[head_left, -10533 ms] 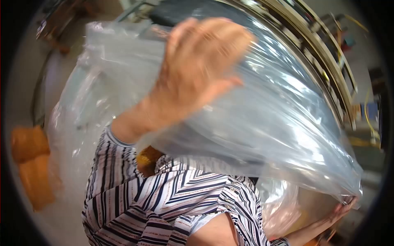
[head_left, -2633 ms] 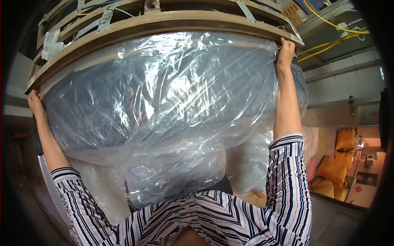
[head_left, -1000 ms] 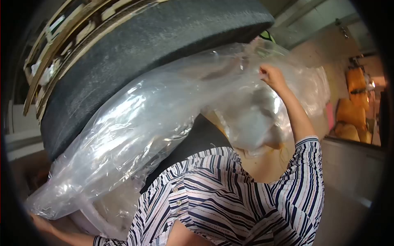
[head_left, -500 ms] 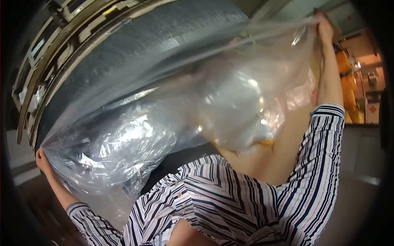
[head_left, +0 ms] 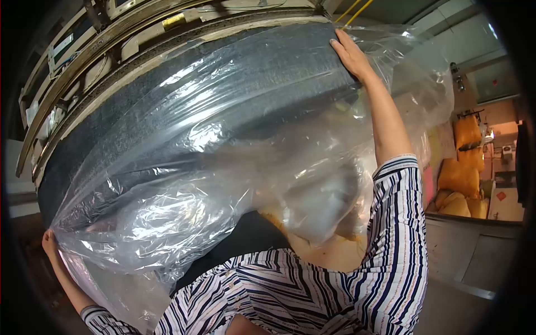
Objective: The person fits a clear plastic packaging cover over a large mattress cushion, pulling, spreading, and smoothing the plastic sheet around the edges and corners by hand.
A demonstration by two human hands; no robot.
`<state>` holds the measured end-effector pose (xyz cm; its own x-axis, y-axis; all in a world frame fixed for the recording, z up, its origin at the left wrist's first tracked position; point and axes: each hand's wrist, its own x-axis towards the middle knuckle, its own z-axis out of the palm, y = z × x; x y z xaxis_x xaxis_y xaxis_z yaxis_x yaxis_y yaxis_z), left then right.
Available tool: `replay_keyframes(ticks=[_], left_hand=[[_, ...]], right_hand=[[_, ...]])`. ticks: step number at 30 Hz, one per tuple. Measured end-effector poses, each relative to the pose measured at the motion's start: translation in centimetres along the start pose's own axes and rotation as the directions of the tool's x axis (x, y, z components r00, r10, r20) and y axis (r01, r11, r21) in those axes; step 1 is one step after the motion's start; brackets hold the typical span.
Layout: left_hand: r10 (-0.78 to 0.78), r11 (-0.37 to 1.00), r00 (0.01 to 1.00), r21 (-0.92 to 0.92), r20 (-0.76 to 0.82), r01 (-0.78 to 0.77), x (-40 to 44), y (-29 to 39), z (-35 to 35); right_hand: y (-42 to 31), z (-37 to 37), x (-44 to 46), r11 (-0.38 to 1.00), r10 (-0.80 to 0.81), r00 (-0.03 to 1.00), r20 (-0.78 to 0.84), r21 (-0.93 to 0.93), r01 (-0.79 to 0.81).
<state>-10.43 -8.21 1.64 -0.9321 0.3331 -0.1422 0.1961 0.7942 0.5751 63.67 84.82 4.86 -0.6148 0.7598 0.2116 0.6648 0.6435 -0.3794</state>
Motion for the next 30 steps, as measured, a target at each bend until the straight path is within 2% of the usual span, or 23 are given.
replay_keyframes(ticks=[1,3,4,5,6,7,8,9,11,12,13,14,17,18,19,20,21,22,23,24,26,28,30], left_hand=[[0.009,1.0,1.0,-0.019,-0.003,-0.009,0.2,1.5,0.6],[0.02,0.998,1.0,-0.059,-0.013,-0.02,1.9,2.8,1.7],[0.177,0.976,0.984,0.127,0.025,-0.179,2.5,2.9,1.0],[0.111,0.993,0.991,-0.046,0.071,-0.108,2.1,4.6,1.8],[0.162,0.987,0.986,-0.014,0.038,-0.162,0.7,6.5,3.0],[0.214,0.977,0.977,0.022,0.004,-0.214,-0.9,8.6,4.2],[-0.177,0.965,0.98,-0.214,-0.093,0.154,-5.8,16.9,7.1],[-0.093,0.977,0.988,-0.201,-0.121,0.068,-6.7,18.0,8.1],[-0.127,0.962,0.978,-0.262,-0.166,0.081,-6.3,19.1,9.7],[-0.041,0.983,0.925,-0.181,-0.379,-0.03,-6.5,19.9,11.4],[0.029,0.983,0.865,-0.142,-0.5,-0.116,-7.3,21.1,13.6],[0.078,0.962,0.839,-0.181,-0.538,-0.206,-7.0,21.3,14.4],[0.116,0.885,0.805,-0.307,-0.582,-0.349,-7.3,22.8,15.4],[0.124,0.884,0.802,-0.302,-0.584,-0.357,-6.7,22.1,15.7],[0.141,0.883,0.8,-0.291,-0.584,-0.368,-5.7,21.5,15.7],[0.07,0.869,0.834,-0.377,-0.548,-0.321,-5.0,22.2,16.4],[0.062,0.836,0.837,-0.43,-0.544,-0.341,-5.0,22.1,16.5],[0.114,0.851,0.794,-0.353,-0.598,-0.388,-5.0,22.4,16.6],[0.17,0.863,0.746,-0.268,-0.644,-0.428,-4.8,23.0,16.7],[0.13,0.851,0.759,-0.321,-0.639,-0.416,-5.0,23.5,16.7],[0.054,0.819,0.786,-0.423,-0.616,-0.388,-5.4,24.3,17.1],[0.061,0.831,0.769,-0.394,-0.636,-0.392,-5.5,24.7,17.7],[0.112,0.858,0.71,-0.292,-0.695,-0.422,-5.1,24.9,18.0]], right_hand=[[0.3,-0.1,0.5,0.999,-0.003,1.0,0.008,0.032,0.002],[2.1,-0.8,0.5,0.99,0.079,0.997,-0.007,-0.113,-0.079],[2.4,-0.5,0.9,0.981,0.096,0.995,-0.001,-0.169,-0.095],[0.9,-1.3,0.6,0.948,0.087,0.996,-0.015,-0.306,-0.087],[-2.1,-1.7,-0.2,0.961,0.049,0.992,-0.119,-0.264,-0.079],[-0.8,-1.0,-0.2,0.957,-0.137,0.987,-0.077,-0.266,0.112],[-0.2,-0.5,0.9,0.975,-0.12,0.992,-0.031,-0.191,0.112],[-0.8,-1.4,1.5,0.99,-0.129,0.992,0.009,-0.061,0.13],[3.4,-1.0,5.0,0.998,-0.065,0.998,0.021,0.009,0.065],[1.9,-1.5,5.4,0.997,0.009,0.999,0.051,0.074,-0.013],[8.1,-1.4,7.0,0.986,0.063,0.986,0.156,0.144,-0.086],[8.8,-1.4,7.1,0.889,0.238,0.94,0.245,0.335,-0.312],[15.0,-2.0,8.9,0.875,0.299,0.937,0.18,0.34,-0.345],[11.4,-2.8,8.9,0.951,0.257,0.965,-0.058,-0.163,-0.263],[5.6,-3.0,7.5,0.744,0.098,0.963,-0.249,-0.624,-0.238],[-3.4,-2.5,5.8,0.819,-0.08,0.951,-0.298,-0.563,-0.107],[-2.6,-1.6,7.9,0.875,-0.321,0.889,-0.326,-0.46,0.148],[-6.8,-0.2,8.1,0.897,-0.432,0.805,-0.407,-0.287,0.336],[-13.3,1.1,6.7,0.939,-0.336,0.861,-0.381,-0.063,0.338],[-18.8,2.6,5.1,0.925,-0.267,0.927,-0.262,0.202,0.323],[-30.8,5.3,-0.4,0.769,-0.279,0.96,0.031,0.605,0.204],[-38.6,8.5,-4.1,0.586,-0.407,0.869,0.281,0.81,0.013],[-45.7,10.7,-6.7,0.461,-0.577,0.693,0.433,0.872,-0.161]])
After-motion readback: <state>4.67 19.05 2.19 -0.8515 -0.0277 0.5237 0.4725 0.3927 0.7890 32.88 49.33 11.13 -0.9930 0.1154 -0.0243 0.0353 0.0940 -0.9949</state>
